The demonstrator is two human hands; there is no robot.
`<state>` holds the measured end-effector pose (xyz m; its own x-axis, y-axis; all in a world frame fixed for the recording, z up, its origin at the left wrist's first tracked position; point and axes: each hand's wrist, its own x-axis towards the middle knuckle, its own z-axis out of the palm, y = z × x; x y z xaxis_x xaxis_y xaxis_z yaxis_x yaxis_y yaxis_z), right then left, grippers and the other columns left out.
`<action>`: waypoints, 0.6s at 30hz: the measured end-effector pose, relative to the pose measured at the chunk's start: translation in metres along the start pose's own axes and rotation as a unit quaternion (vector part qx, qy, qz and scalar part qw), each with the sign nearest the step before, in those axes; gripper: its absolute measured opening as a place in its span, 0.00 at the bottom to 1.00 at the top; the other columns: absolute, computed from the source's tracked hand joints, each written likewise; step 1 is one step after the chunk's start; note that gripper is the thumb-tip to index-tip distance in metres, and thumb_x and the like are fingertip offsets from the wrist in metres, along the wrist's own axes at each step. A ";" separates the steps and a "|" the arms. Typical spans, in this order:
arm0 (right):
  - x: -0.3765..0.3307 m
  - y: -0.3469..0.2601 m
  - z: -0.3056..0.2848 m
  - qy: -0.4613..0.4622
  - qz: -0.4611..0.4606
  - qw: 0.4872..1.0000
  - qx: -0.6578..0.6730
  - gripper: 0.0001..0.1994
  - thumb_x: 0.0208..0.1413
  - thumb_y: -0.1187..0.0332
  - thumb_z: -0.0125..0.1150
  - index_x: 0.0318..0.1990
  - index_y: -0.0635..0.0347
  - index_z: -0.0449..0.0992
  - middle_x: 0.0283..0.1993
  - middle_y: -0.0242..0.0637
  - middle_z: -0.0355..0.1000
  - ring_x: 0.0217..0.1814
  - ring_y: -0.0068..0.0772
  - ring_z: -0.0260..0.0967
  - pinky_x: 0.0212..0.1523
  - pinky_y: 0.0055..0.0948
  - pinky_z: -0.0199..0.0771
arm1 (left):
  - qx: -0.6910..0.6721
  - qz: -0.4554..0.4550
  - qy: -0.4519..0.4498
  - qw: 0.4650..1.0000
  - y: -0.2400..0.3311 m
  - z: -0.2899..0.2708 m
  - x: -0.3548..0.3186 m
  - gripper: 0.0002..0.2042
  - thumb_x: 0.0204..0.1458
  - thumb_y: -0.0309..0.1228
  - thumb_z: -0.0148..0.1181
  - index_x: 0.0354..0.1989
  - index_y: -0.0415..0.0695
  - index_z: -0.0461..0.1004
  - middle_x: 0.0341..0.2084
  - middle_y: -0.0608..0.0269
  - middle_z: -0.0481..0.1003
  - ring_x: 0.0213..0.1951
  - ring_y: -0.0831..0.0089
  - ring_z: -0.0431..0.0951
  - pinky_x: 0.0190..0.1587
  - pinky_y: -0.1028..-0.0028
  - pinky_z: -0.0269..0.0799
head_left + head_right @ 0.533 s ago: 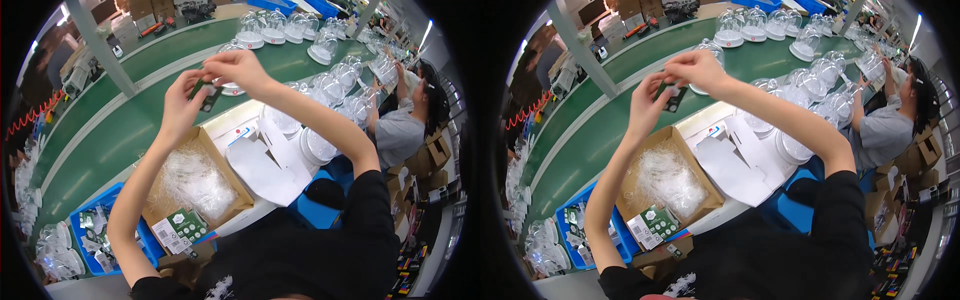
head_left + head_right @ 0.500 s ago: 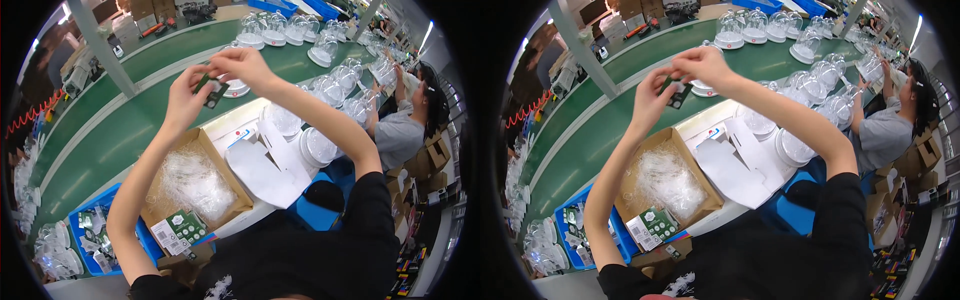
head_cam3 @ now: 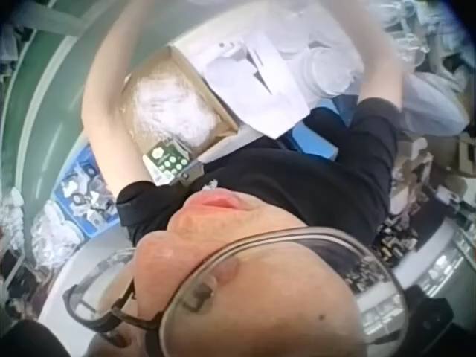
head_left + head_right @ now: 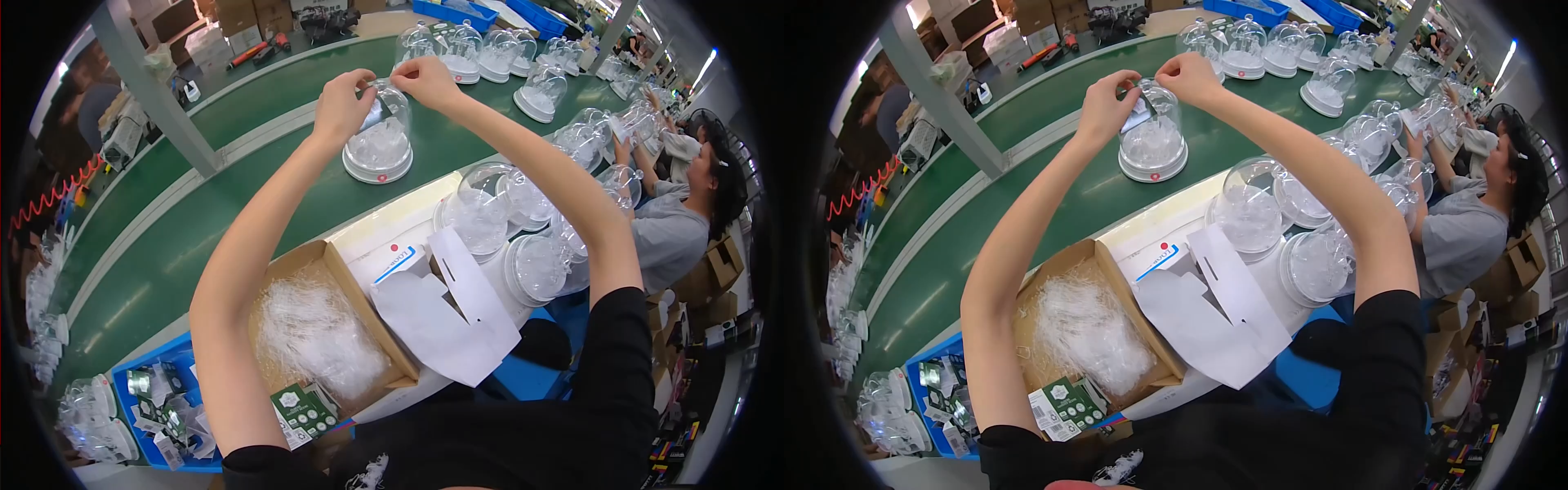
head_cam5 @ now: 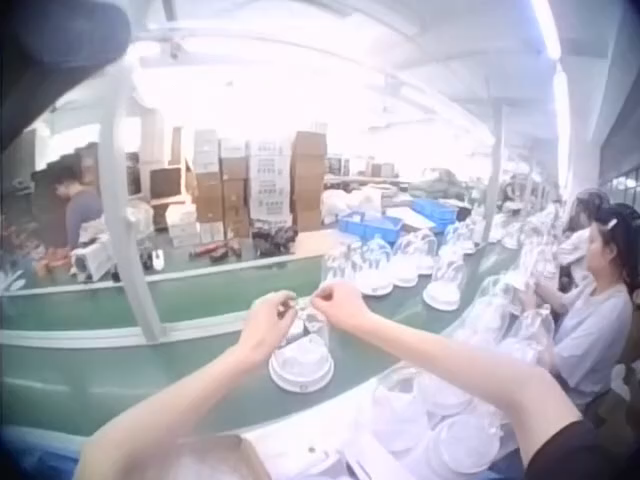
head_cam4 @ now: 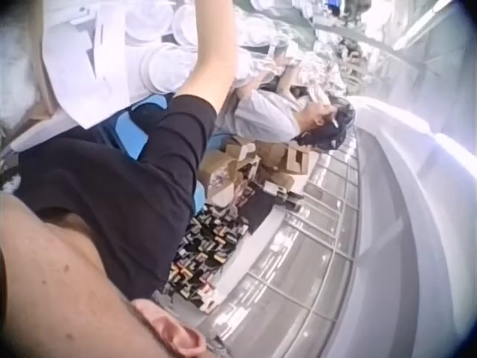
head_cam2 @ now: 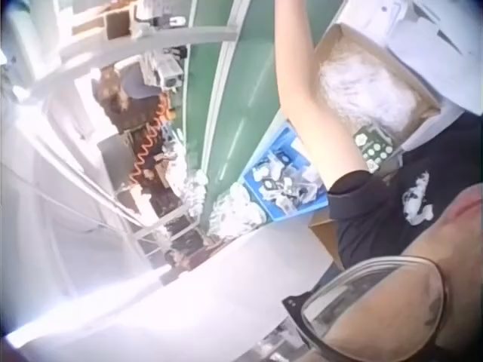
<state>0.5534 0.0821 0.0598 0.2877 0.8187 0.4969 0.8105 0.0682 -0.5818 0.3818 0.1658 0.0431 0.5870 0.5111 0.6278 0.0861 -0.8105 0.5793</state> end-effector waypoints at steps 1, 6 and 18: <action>0.002 -0.001 0.010 -0.006 -0.001 1.000 0.013 0.12 0.46 0.62 0.63 0.31 0.60 0.83 0.29 0.42 0.78 0.31 0.33 0.77 0.35 0.28 0.76 | 0.011 -0.009 -0.002 1.000 -0.009 -0.003 -0.001 0.11 0.48 0.28 0.59 0.40 0.39 0.77 0.32 0.52 0.78 0.37 0.58 0.79 0.42 0.64 0.73; 0.011 0.026 -0.003 -0.093 -0.026 0.993 -0.072 0.13 0.48 0.60 0.60 0.28 0.61 0.81 0.21 0.38 0.74 0.24 0.26 0.69 0.24 0.32 0.65 | 0.015 0.028 -0.055 0.998 -0.008 0.003 0.015 0.14 0.39 0.29 0.59 0.37 0.38 0.79 0.25 0.51 0.78 0.24 0.65 0.79 0.31 0.67 0.75; 0.013 0.055 0.024 -0.075 -0.068 0.995 -0.019 0.06 0.48 0.73 0.58 0.32 0.66 0.75 0.35 0.37 0.75 0.34 0.25 0.71 0.34 0.24 0.68 | 0.136 -0.038 -0.168 0.976 -0.003 0.003 0.031 0.10 0.35 0.32 0.64 0.29 0.50 0.82 0.29 0.58 0.80 0.37 0.60 0.80 0.42 0.66 0.76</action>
<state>0.5896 0.1103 0.0191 0.0971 0.8796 0.4657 0.8566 0.1644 -0.4890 0.4022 0.1832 0.0591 0.7971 0.4874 0.3564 0.3239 -0.8433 0.4288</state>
